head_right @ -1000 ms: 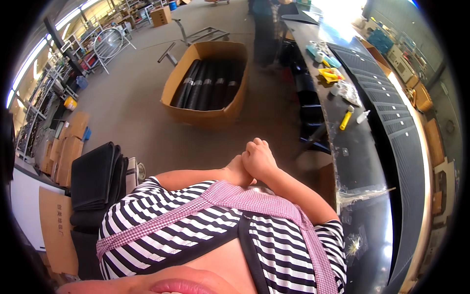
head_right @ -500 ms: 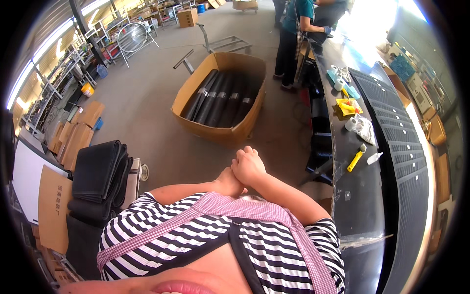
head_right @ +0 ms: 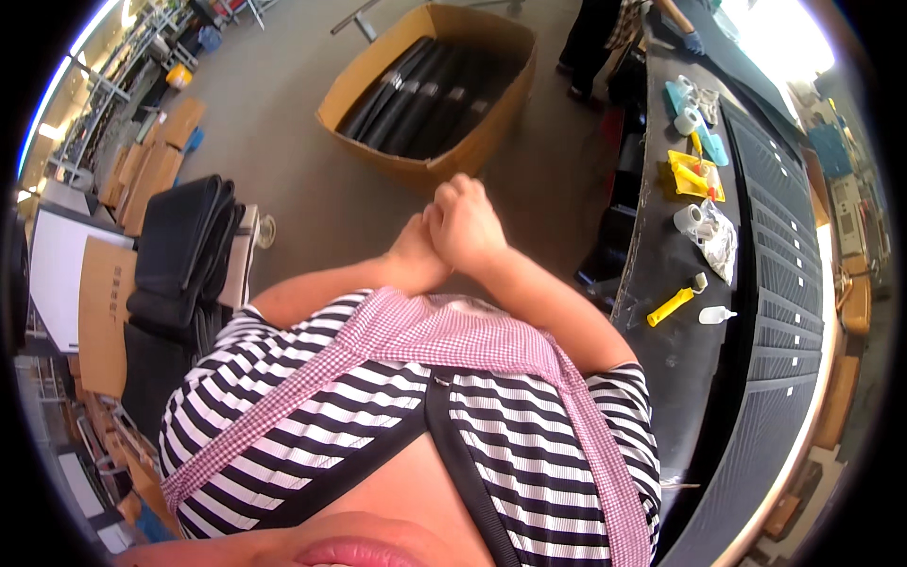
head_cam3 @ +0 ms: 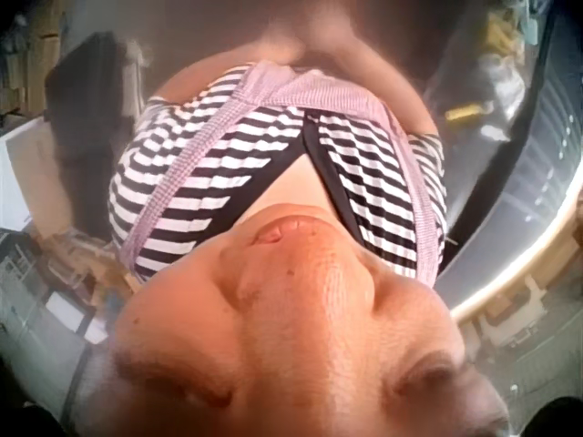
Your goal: The person applies adhesive and small white patches to large black rubber sheets using a glue bottle and a small roller, then carries a stack of sheets to another workstation.
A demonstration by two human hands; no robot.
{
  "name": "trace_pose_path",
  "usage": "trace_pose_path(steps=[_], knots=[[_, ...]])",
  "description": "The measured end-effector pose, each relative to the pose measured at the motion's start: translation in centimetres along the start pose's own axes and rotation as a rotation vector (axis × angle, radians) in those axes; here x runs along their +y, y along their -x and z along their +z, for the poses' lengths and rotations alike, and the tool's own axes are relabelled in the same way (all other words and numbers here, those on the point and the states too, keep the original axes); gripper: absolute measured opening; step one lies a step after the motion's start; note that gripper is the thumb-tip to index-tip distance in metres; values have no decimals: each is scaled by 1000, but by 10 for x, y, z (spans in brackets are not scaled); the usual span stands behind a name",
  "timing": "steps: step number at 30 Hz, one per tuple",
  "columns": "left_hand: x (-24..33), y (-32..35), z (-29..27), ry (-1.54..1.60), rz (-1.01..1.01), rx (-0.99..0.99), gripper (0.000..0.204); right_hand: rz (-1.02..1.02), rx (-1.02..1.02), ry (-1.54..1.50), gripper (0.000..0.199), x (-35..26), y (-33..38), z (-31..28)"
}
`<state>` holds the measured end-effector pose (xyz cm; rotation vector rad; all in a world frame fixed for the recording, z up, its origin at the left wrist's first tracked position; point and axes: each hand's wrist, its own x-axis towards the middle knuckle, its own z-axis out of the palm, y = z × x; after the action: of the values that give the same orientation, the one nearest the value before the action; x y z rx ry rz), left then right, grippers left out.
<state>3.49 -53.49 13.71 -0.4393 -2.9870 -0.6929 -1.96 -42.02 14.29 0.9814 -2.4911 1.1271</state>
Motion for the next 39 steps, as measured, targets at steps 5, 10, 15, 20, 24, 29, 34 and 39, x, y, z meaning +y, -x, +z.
trace_pose_path(steps=[5, 10, 15, 20, 24, 29, 34, 39], knots=[[11, -25, 1, -426, 196, -172, 27, 21, 82, 31, 9, 19, -10, -20], [18, -40, 5, -317, 157, -198, 31, 82, 6, 9, 9, 30, -5, -31], [13, -53, 10, -448, 223, -187, 36, 36, 134, 28, 9, 33, -16, -33], [20, -62, -9, -415, 183, 32, 46, 68, 149, -128, 9, 32, -15, -60], [20, -66, -28, -650, 285, 62, 64, 387, 373, -699, 4, 57, -10, -82], [24, -63, -31, -593, 313, 129, 59, 376, 241, -829, 8, 48, -4, -91], [25, -63, -26, -573, 379, 158, 36, 339, 274, -832, 12, 43, -3, -84], [29, -61, -19, -614, 397, 158, 34, 248, 230, -618, 17, 37, -1, -82]])
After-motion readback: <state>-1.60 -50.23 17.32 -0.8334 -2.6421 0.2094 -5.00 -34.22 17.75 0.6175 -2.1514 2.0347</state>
